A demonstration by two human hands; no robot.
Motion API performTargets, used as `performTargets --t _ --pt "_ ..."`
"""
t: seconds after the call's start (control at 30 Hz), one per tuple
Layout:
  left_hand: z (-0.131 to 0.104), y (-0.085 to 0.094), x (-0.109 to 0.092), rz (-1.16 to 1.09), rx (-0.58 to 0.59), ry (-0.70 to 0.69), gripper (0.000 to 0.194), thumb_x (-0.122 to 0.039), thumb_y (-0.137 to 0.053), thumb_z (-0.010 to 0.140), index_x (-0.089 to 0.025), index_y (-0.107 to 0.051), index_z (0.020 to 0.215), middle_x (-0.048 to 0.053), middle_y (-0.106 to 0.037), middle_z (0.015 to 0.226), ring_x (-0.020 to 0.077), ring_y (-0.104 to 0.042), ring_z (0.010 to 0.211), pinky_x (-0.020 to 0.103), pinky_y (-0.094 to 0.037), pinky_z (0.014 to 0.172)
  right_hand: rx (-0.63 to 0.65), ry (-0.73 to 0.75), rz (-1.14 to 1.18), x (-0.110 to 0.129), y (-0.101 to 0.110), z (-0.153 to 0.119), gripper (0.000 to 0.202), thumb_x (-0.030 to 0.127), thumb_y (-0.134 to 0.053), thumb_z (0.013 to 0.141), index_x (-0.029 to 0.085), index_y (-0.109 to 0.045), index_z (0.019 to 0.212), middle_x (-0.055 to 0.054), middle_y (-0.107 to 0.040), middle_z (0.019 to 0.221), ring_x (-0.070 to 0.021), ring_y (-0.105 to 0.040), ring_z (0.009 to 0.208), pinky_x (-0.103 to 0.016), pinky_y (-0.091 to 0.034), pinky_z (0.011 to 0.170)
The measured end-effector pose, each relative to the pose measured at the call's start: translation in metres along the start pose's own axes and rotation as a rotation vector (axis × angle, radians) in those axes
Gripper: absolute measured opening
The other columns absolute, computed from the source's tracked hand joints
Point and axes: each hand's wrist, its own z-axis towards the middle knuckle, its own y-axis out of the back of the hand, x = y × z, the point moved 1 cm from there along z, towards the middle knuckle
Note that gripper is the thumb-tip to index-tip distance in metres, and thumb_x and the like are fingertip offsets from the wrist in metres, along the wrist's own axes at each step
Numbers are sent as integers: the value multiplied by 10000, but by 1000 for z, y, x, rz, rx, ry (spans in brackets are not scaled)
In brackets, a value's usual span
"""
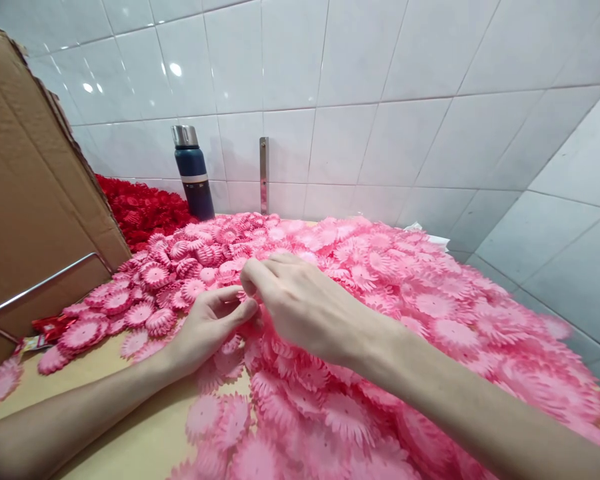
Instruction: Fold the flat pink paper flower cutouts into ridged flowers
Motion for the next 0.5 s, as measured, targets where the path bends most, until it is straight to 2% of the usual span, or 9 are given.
performTargets --t 0.17,0.3,0.5 --pt "1 1 -3 -3 -1 -9 292 -381 -644 800 -124 -600 670 19 -613 635 111 -566 586 203 -429 543 -64 55 -79 4 -6 0 260 -84 -344 781 150 -456 787 -45 -513 754 -147 -424 689 -254 -353 568" --pt "2 2 -5 42 9 -38 329 -416 -642 792 -122 -604 648 29 -614 619 123 -571 584 219 -433 555 -66 124 -196 12 -5 1 262 -78 -332 815 143 -464 762 -56 -499 749 -161 -397 691 -279 -356 571" --pt "2 2 -8 75 3 -84 385 -452 -608 805 -146 -513 593 -11 -528 535 104 -504 534 224 -384 531 -68 94 -223 19 -1 -1 261 -67 -347 823 147 -484 762 -75 -515 771 -177 -404 718 -299 -392 592"
